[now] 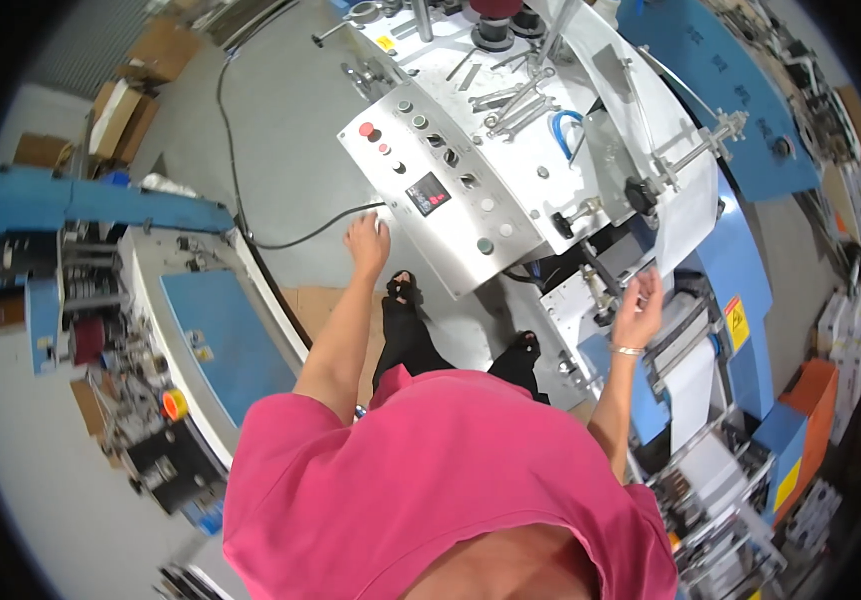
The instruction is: Operating and adjusting various machines in a paper processing facility.
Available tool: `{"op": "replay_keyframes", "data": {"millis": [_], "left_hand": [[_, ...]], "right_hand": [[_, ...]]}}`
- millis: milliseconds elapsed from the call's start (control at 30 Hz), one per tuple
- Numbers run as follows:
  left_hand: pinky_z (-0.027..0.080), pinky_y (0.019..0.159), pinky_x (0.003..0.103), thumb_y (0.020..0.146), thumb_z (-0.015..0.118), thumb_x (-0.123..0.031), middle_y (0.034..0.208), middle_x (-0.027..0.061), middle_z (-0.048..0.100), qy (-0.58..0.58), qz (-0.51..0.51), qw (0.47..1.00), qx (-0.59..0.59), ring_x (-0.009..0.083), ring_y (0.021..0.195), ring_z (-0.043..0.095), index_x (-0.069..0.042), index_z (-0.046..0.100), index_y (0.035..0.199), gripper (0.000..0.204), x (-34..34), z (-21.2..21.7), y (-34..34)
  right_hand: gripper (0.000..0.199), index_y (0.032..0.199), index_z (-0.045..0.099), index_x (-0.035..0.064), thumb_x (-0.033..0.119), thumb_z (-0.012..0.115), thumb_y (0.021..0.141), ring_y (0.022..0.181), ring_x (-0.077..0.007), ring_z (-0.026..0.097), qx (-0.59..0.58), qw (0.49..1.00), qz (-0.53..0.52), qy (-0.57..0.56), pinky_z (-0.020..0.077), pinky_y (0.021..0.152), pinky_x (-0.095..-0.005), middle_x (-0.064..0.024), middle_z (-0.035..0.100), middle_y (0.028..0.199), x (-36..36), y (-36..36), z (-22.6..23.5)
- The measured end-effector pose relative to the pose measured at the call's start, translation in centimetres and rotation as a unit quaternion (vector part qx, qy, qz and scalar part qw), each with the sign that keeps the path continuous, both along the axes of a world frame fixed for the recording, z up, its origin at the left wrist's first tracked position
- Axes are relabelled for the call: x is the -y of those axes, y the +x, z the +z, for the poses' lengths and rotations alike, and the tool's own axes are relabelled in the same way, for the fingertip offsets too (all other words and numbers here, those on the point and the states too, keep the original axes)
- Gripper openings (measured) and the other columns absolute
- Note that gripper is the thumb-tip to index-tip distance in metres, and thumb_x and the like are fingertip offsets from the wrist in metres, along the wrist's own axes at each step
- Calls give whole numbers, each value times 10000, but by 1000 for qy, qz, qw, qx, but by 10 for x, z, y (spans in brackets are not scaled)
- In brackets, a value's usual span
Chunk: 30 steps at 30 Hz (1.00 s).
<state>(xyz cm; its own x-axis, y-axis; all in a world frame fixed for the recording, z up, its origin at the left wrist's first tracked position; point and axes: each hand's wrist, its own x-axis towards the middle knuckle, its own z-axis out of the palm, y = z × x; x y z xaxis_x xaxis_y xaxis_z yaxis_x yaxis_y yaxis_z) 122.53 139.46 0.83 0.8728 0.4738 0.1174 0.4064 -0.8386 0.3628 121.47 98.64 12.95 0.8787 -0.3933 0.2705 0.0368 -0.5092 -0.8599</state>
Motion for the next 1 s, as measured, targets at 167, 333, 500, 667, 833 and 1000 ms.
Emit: {"op": "replay_keyframes", "data": {"millis": [167, 333, 500, 667, 833, 1000], "left_hand": [[284, 801, 469, 717, 519, -263, 1061, 156, 460, 27, -114, 991, 62, 288, 986, 403, -95, 531, 1000, 329, -50, 19, 133], [238, 852, 541, 717, 493, -432, 1245, 162, 286, 107, -164, 977, -85, 367, 1120, 260, -128, 443, 1124, 510, -54, 0, 214], [208, 870, 571, 701, 500, -444, 1242, 115, 298, 138, -205, 968, -47, 336, 1127, 261, -98, 510, 1046, 489, -57, -11, 235], [160, 903, 556, 674, 528, -436, 1236, 94, 312, 126, -252, 950, -136, 319, 1137, 249, -78, 567, 984, 476, -53, 14, 248], [135, 924, 540, 658, 551, -458, 1232, 65, 330, 106, -236, 946, -197, 300, 1149, 241, -84, 559, 1018, 519, -52, 15, 266], [141, 904, 557, 649, 575, -478, 1194, 61, 362, 175, -277, 921, -212, 277, 1149, 244, -133, 560, 1016, 503, -58, 9, 275]], "right_hand": [[349, 1089, 478, 41, 93, 556, 753, 722, -147, 565, -125, 992, -22, 8, 464, 600, -253, -110, 578, 892, -116, -53, -32], [342, 1070, 484, 48, 94, 561, 740, 678, -191, 575, -192, 980, -25, -38, 471, 585, -280, -115, 584, 860, -191, -92, -24], [294, 1034, 504, 67, 86, 560, 746, 646, -175, 576, -236, 959, -158, -13, 464, 556, -260, -97, 590, 832, -215, -134, -16], [294, 1038, 500, 69, 140, 560, 759, 664, -172, 584, -278, 942, -187, 9, 466, 608, -266, -82, 604, 804, -223, -143, -28], [290, 1031, 510, 84, 125, 561, 749, 639, -189, 583, -256, 951, -171, 21, 461, 581, -278, -99, 598, 798, -240, -138, -42], [284, 1032, 511, 90, 140, 555, 756, 652, -196, 581, -300, 937, -172, 53, 460, 606, -287, -101, 597, 783, -271, -113, -56]]}}
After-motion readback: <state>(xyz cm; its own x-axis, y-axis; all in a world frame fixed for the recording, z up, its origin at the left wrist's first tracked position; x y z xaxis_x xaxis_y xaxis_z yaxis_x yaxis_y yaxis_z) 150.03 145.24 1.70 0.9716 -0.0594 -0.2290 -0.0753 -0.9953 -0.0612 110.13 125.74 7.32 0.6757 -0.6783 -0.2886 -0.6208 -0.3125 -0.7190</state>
